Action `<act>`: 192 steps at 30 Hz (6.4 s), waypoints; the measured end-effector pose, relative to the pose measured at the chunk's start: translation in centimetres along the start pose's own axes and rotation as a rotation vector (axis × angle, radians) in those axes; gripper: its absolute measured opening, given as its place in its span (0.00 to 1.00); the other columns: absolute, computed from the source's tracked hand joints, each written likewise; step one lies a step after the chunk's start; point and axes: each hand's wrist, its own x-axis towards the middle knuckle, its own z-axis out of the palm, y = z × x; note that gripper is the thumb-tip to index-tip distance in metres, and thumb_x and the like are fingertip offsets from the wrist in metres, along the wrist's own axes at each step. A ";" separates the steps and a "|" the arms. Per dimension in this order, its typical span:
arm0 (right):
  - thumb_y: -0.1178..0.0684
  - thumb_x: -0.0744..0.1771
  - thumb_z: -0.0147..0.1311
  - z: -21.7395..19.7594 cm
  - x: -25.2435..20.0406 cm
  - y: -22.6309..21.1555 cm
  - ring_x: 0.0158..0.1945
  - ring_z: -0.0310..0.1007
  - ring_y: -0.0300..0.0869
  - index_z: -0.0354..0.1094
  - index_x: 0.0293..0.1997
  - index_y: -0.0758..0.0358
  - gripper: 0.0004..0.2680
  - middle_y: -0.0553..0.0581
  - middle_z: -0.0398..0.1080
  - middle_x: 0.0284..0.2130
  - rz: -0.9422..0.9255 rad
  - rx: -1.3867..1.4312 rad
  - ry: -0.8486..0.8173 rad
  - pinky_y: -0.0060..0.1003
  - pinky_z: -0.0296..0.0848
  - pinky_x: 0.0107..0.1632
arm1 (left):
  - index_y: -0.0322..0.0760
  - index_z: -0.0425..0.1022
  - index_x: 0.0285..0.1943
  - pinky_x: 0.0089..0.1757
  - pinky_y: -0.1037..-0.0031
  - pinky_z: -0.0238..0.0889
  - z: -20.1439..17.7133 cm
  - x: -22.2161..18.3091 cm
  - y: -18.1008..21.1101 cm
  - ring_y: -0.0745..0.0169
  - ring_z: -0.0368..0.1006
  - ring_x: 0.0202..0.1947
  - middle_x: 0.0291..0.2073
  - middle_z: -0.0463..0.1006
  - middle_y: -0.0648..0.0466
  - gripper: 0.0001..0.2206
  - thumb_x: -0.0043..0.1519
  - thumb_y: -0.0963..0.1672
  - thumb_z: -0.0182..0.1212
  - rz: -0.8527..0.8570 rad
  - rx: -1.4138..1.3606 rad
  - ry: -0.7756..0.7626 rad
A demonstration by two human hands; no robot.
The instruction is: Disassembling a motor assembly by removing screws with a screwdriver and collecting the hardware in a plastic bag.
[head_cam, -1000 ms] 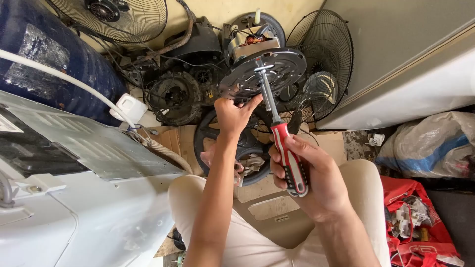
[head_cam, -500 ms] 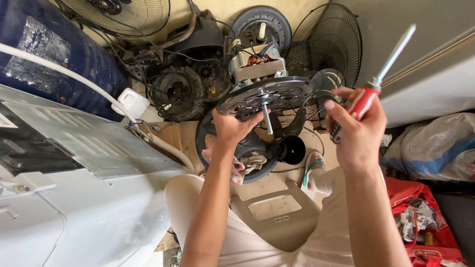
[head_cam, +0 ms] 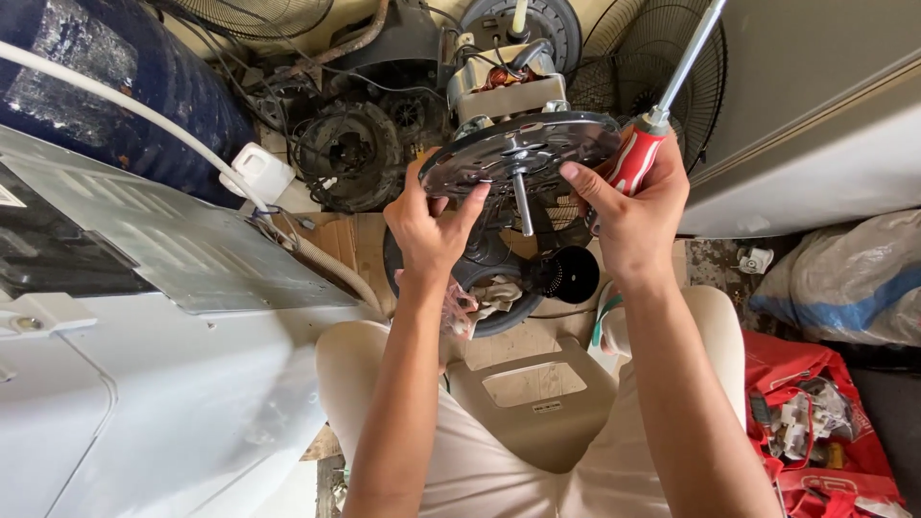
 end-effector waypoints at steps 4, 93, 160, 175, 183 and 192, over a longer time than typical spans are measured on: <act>0.65 0.66 0.69 1.7 -0.2 -1.7 0.21 0.72 0.41 0.60 0.44 0.67 0.13 0.64 0.71 0.27 -0.013 0.015 0.002 0.32 0.71 0.22 | 0.37 0.78 0.49 0.22 0.84 0.58 0.6 -0.6 -1.6 0.71 0.61 0.09 0.08 0.65 0.57 0.16 0.58 0.48 0.75 0.012 -0.097 0.022; 0.58 0.63 0.68 0.4 -13.5 6.6 0.30 0.76 0.53 0.70 0.45 0.66 0.10 0.66 0.76 0.35 0.006 -0.327 -0.107 0.40 0.64 0.30 | 0.26 0.64 0.73 0.66 0.64 0.59 -0.9 -8.6 7.2 0.45 0.58 0.73 0.72 0.63 0.38 0.26 0.69 0.49 0.47 -1.290 -1.612 0.163; 0.64 0.66 0.63 12.6 -7.5 0.5 0.34 0.80 0.45 0.75 0.44 0.73 0.06 0.66 0.78 0.32 0.250 0.511 0.360 0.32 0.81 0.37 | 0.37 0.84 0.50 0.21 0.86 0.56 -3.2 1.6 3.8 0.78 0.64 0.14 0.13 0.66 0.59 0.14 0.57 0.43 0.77 -0.594 -0.456 -0.093; 0.62 0.66 0.63 14.4 -6.6 -0.8 0.31 0.80 0.44 0.75 0.44 0.73 0.06 0.62 0.75 0.29 0.219 0.482 0.495 0.30 0.83 0.32 | 0.36 0.85 0.43 0.26 0.86 0.59 -3.5 2.0 5.1 0.81 0.64 0.19 0.13 0.66 0.61 0.09 0.57 0.42 0.76 -0.585 -0.395 -0.110; 0.60 0.66 0.65 15.3 -7.0 -0.7 0.31 0.77 0.39 0.77 0.43 0.72 0.06 0.62 0.76 0.28 0.058 0.228 0.569 0.31 0.82 0.35 | 0.35 0.84 0.41 0.25 0.85 0.60 -3.7 1.8 4.6 0.78 0.67 0.18 0.13 0.66 0.60 0.07 0.57 0.41 0.75 -0.572 -0.412 -0.105; 0.61 0.66 0.66 16.1 -6.9 -0.7 0.33 0.75 0.37 0.78 0.42 0.71 0.05 0.61 0.76 0.30 -0.025 0.154 0.613 0.31 0.80 0.37 | 0.36 0.84 0.41 0.26 0.86 0.57 -3.7 2.0 4.9 0.82 0.60 0.19 0.13 0.64 0.62 0.07 0.57 0.42 0.75 -0.579 -0.396 -0.109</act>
